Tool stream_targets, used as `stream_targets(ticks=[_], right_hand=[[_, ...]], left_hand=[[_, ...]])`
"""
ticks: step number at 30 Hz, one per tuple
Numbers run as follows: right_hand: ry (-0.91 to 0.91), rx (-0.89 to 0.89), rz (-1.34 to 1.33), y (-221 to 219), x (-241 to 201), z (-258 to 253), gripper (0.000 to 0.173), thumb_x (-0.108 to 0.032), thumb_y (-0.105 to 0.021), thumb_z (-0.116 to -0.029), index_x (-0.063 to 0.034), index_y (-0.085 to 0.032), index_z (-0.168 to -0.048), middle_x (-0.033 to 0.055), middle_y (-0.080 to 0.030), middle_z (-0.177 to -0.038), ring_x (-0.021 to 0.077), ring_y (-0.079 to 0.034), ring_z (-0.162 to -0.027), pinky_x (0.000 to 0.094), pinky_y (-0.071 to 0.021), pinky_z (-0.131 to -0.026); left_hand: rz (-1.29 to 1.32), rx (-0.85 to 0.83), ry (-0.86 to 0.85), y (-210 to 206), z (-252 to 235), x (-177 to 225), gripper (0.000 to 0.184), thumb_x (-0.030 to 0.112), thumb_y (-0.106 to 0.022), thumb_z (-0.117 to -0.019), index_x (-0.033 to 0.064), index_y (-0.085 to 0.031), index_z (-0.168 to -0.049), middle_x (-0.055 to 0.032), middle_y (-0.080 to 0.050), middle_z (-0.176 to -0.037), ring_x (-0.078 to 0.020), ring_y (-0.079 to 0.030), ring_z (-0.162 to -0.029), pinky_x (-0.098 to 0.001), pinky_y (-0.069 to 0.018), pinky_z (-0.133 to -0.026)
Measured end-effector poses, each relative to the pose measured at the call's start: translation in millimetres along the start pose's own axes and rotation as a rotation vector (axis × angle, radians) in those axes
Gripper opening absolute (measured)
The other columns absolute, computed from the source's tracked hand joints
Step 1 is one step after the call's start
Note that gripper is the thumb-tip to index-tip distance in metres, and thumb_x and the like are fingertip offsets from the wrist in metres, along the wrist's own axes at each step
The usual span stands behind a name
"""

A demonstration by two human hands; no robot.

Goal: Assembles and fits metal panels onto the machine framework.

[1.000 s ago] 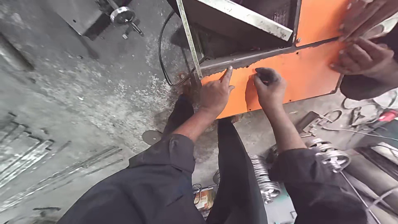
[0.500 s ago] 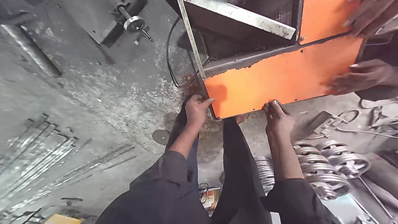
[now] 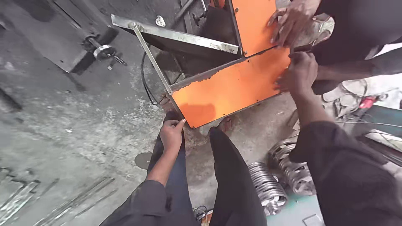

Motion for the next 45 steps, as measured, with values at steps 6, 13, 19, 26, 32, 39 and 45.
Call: stream_targets(ticks=[6,13,19,26,32,39,45], right_hand=[[-0.036,-0.154,-0.032,0,20,-24,0.033,-0.019,-0.055,-0.0987,-0.0077,-0.071,-0.125,0.0275,-0.065,-0.129,0.0479,-0.059,-0.125,0.0711,-0.0446,-0.100],[-0.069,-0.151,-0.164,-11,50,-38,0.038,-0.026,-0.059,-0.0955,-0.0084,-0.070,-0.127,0.0271,-0.065,-0.131,0.0473,-0.059,-0.125,0.0721,-0.0434,-0.101],[-0.131,-0.243,-0.396,-28,76,-27,0.046,-0.023,-0.066,-0.0933,0.0042,-0.061,-0.129,0.0288,-0.065,-0.122,0.0413,-0.067,-0.109,0.0641,-0.0527,-0.095],[-0.320,-0.276,-0.638,-48,116,33,0.041,-0.027,-0.062,-0.1036,0.0011,-0.059,-0.133,0.0237,-0.067,-0.117,0.0324,-0.071,-0.099,0.0559,-0.0596,-0.089],[-0.185,-0.208,-0.196,-31,91,16,0.044,-0.034,-0.056,-0.1027,0.0015,-0.065,-0.127,0.0343,-0.064,-0.125,0.0535,-0.060,-0.119,0.0767,-0.0425,-0.098],[-0.140,-0.374,-0.440,-48,97,43,0.052,-0.044,-0.073,-0.0952,0.0028,-0.068,-0.118,0.0253,-0.070,-0.107,0.0375,-0.070,-0.093,0.0605,-0.0560,-0.088],[-0.240,-0.805,-0.617,-106,159,143,0.041,-0.036,-0.073,-0.0957,-0.0015,-0.063,-0.116,0.0047,-0.065,-0.085,0.0116,-0.061,-0.066,0.0324,-0.0562,-0.066]], left_hand=[[0.021,0.000,0.034,-21,19,1,0.037,0.032,-0.080,-0.0892,0.0023,-0.071,-0.111,-0.0123,-0.070,-0.091,-0.0233,-0.066,-0.081,-0.0485,-0.0545,-0.081],[0.143,0.050,0.058,-23,25,-4,0.039,0.028,-0.085,-0.0859,0.0033,-0.068,-0.110,-0.0105,-0.069,-0.087,-0.0207,-0.062,-0.073,-0.0460,-0.0536,-0.076],[0.254,-0.080,0.051,-20,20,-13,0.029,0.025,-0.080,-0.0912,0.0022,-0.072,-0.107,-0.0125,-0.072,-0.096,-0.0198,-0.066,-0.081,-0.0435,-0.0557,-0.077],[-0.047,-0.092,0.032,-12,17,-4,0.033,0.037,-0.073,-0.0954,0.0055,-0.075,-0.103,-0.0157,-0.073,-0.093,-0.0318,-0.069,-0.088,-0.0590,-0.0541,-0.084],[-0.073,0.017,0.070,-10,31,13,0.028,0.031,-0.075,-0.0938,0.0060,-0.074,-0.107,-0.0146,-0.073,-0.093,-0.0307,-0.070,-0.086,-0.0563,-0.0547,-0.083],[0.144,0.050,0.208,5,21,-11,0.024,0.024,-0.082,-0.0875,0.0043,-0.076,-0.100,-0.0147,-0.073,-0.095,-0.0270,-0.069,-0.089,-0.0528,-0.0541,-0.086],[0.589,-0.269,0.332,21,14,-79,0.013,0.012,-0.072,-0.0948,0.0040,-0.066,-0.103,0.0034,-0.050,-0.061,-0.0035,-0.035,-0.041,-0.0191,-0.0326,-0.040]])
Point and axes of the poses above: each hand's wrist, its own z-axis away from the middle knuckle, its own y-axis out of the back of the hand, x = y × z, the point moved 5 cm from there along -z, towards the middle knuckle
